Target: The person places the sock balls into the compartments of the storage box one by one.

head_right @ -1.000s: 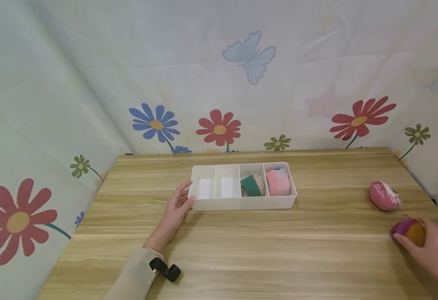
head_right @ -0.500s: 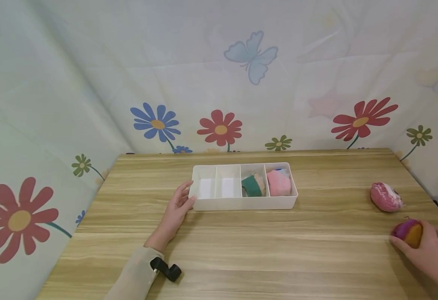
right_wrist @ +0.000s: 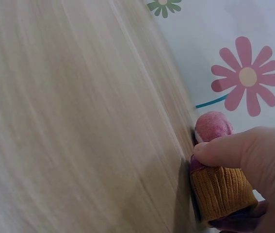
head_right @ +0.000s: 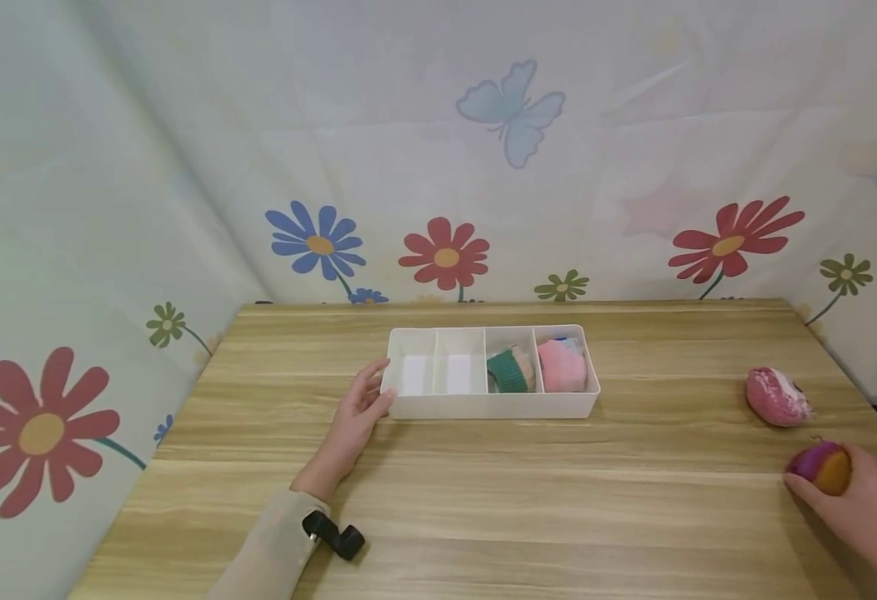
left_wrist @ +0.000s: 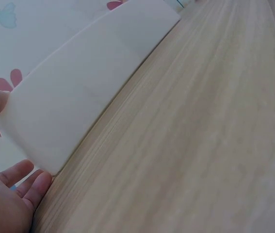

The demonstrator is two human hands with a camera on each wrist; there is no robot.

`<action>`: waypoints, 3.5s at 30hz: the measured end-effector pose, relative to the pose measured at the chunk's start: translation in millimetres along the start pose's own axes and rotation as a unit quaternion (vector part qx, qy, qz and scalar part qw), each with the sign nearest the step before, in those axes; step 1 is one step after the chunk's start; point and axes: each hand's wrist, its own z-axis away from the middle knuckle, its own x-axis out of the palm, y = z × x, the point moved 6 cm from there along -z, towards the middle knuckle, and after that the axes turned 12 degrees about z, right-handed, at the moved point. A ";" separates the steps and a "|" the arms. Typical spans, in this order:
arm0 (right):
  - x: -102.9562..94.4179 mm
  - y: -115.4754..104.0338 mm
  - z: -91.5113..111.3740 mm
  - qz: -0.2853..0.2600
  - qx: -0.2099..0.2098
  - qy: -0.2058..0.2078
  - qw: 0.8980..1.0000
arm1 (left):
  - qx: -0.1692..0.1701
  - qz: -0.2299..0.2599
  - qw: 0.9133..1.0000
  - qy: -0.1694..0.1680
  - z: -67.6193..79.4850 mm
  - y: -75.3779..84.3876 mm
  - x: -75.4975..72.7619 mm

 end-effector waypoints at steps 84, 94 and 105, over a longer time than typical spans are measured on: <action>-18.8 -166.5 -26.0 0.048 -0.164 -0.026 0.985 | 0.007 -0.001 1.000 0.008 0.7 -1.1 1.1; -17.0 -194.2 -29.8 0.011 -0.192 -0.035 0.981 | 0.016 0.005 1.000 0.012 0.9 -2.9 1.3; -12.6 -218.7 -31.8 0.001 -0.212 -0.031 0.977 | 0.018 0.001 1.000 0.012 0.2 -4.5 0.0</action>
